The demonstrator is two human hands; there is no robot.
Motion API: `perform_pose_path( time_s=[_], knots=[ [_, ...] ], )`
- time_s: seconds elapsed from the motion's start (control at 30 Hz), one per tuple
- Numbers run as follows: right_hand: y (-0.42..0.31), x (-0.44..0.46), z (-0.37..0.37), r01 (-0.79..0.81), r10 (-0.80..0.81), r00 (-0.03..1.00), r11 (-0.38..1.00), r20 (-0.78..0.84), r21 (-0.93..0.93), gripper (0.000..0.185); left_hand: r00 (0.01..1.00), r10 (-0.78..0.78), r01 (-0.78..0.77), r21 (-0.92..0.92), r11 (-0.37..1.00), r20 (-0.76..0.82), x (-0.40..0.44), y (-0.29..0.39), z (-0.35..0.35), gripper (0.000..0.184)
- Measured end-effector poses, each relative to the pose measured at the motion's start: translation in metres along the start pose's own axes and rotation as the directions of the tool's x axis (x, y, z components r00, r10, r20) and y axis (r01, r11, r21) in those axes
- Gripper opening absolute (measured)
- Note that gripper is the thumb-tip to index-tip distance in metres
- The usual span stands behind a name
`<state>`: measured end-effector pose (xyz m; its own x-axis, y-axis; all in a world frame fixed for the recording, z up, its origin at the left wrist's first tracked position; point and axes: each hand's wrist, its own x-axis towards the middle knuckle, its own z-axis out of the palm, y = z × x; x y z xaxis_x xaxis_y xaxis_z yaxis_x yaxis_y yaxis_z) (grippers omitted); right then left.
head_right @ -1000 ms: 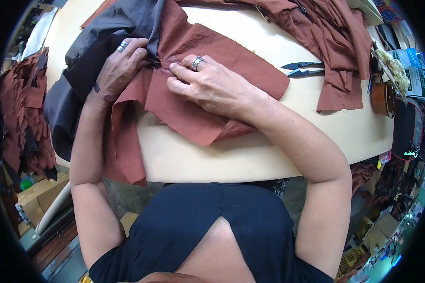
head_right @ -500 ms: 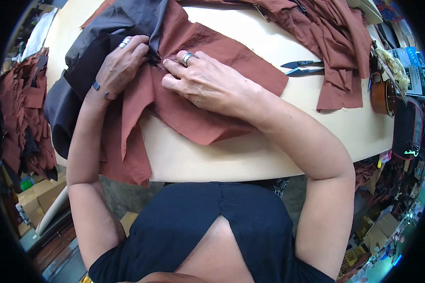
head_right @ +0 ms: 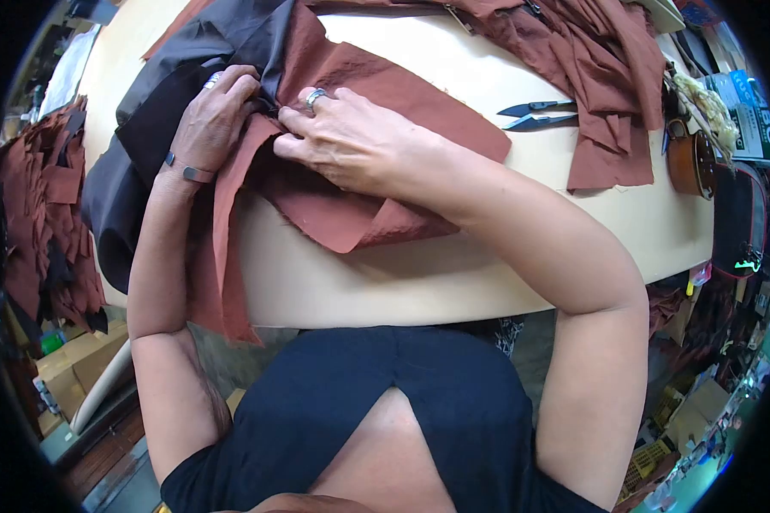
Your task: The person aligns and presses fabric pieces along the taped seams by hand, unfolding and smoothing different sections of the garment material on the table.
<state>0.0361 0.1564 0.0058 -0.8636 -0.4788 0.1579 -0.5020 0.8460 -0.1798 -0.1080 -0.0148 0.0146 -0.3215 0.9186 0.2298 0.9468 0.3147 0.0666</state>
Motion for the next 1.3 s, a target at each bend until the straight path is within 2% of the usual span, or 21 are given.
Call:
perform_pose_path(
  time_s=[0.13, 0.27, 0.47, 0.5, 0.57, 0.6, 0.63, 0.67, 0.7, 0.77, 0.8, 0.87, 0.93, 0.97, 1.03, 1.07, 1.1, 1.17, 1.2, 1.23, 1.3],
  knots=[
    [-0.002, -0.007, 0.008, 0.024, -0.039, 0.990, 0.994, -0.138, -0.110, 0.024, 1.000, 0.002, -0.002, -0.014, 1.000, -0.026, -0.003, -0.001, 0.003, 0.018],
    [-0.009, -0.031, 0.011, -0.020, 0.003, 0.987, 0.995, -0.159, -0.102, 0.023, 0.997, 0.004, -0.005, -0.012, 1.000, -0.082, -0.007, -0.002, 0.007, 0.018],
    [-0.036, -0.105, -0.029, -0.137, 0.132, 0.989, 0.987, -0.065, -0.086, 0.030, 0.961, 0.141, -0.127, 0.076, 0.989, -0.239, -0.009, 0.013, -0.003, 0.025],
    [-0.039, -0.116, -0.035, -0.181, 0.179, 0.982, 0.983, -0.052, -0.033, 0.033, 0.953, 0.201, -0.178, 0.119, 0.977, -0.225, -0.011, 0.019, -0.008, 0.028],
    [-0.045, -0.137, -0.042, -0.276, 0.278, 0.961, 0.958, -0.016, 0.074, 0.039, 0.958, 0.231, -0.231, 0.018, 0.973, -0.169, -0.016, 0.033, -0.013, 0.031],
    [-0.046, -0.145, -0.044, -0.323, 0.327, 0.945, 0.930, 0.007, 0.172, 0.047, 0.974, 0.185, -0.195, -0.063, 0.979, -0.127, -0.018, 0.044, -0.015, 0.034],
    [-0.046, -0.148, -0.042, -0.332, 0.343, 0.939, 0.918, -0.015, 0.217, 0.048, 0.986, 0.145, -0.155, -0.141, 0.978, -0.082, -0.019, 0.053, -0.015, 0.037],
    [-0.045, -0.151, -0.037, -0.340, 0.361, 0.932, 0.904, -0.038, 0.259, 0.049, 0.992, 0.126, -0.127, -0.116, 0.985, -0.017, -0.021, 0.052, -0.010, 0.051],
    [-0.043, -0.153, -0.031, -0.345, 0.379, 0.923, 0.890, -0.062, 0.299, 0.050, 0.993, 0.119, -0.118, -0.120, 0.986, -0.002, -0.023, 0.051, -0.006, 0.054],
    [-0.037, -0.151, -0.018, -0.280, 0.319, 0.925, 0.939, -0.206, 0.199, 0.048, 0.994, 0.110, -0.105, -0.124, 0.987, 0.029, -0.024, 0.050, -0.003, 0.062],
    [-0.033, -0.150, -0.013, -0.232, 0.262, 0.928, 0.962, -0.263, 0.143, 0.047, 0.991, 0.113, -0.103, -0.135, 0.985, 0.068, -0.026, 0.049, -0.003, 0.079],
    [-0.028, -0.140, -0.012, -0.162, 0.172, 0.928, 0.985, -0.332, 0.058, 0.040, 0.986, 0.108, -0.087, -0.153, 0.984, 0.130, -0.028, 0.052, -0.009, 0.090],
    [-0.017, -0.129, -0.023, -0.151, 0.159, 0.887, 0.987, -0.435, 0.052, 0.038, 0.975, 0.088, -0.052, -0.173, 0.983, 0.203, -0.031, 0.051, -0.014, 0.106],
    [-0.012, -0.123, -0.031, -0.145, 0.151, 0.862, 0.988, -0.484, 0.052, 0.037, 0.973, 0.093, -0.059, -0.165, 0.985, 0.210, -0.032, 0.052, -0.017, 0.105],
    [-0.008, -0.107, -0.056, -0.161, 0.242, 0.701, 0.970, -0.671, 0.181, 0.046, 0.969, 0.098, -0.065, -0.149, 0.987, 0.228, -0.034, 0.056, -0.024, 0.102],
    [-0.011, -0.097, -0.072, -0.135, 0.353, 0.679, 0.922, -0.644, 0.363, 0.045, 0.971, 0.111, -0.072, -0.182, 0.981, 0.213, -0.035, 0.059, -0.027, 0.091],
    [-0.008, -0.088, -0.085, -0.108, 0.350, 0.688, 0.916, -0.635, 0.387, 0.041, 0.984, 0.113, -0.081, -0.221, 0.972, 0.137, -0.035, 0.066, -0.028, 0.066],
    [-0.004, -0.065, -0.109, -0.125, 0.367, 0.714, 0.905, -0.597, 0.407, 0.038, 0.994, 0.042, 0.011, -0.483, 0.875, 0.099, -0.038, 0.075, -0.027, 0.045],
    [-0.004, -0.052, -0.120, -0.167, 0.386, 0.729, 0.901, -0.565, 0.401, 0.040, 0.977, -0.120, 0.209, -0.700, 0.683, 0.175, -0.039, 0.083, -0.029, 0.024],
    [0.012, -0.042, -0.117, -0.205, 0.377, 0.731, 0.916, -0.569, 0.344, 0.042, 0.857, -0.245, 0.513, -0.789, 0.337, 0.452, -0.038, 0.092, -0.040, 0.013],
    [0.058, -0.021, -0.090, -0.259, 0.351, 0.713, 0.936, -0.607, 0.237, 0.045, 0.821, -0.276, 0.502, -0.862, -0.066, 0.499, -0.044, 0.095, -0.024, 0.021]
  ],
)
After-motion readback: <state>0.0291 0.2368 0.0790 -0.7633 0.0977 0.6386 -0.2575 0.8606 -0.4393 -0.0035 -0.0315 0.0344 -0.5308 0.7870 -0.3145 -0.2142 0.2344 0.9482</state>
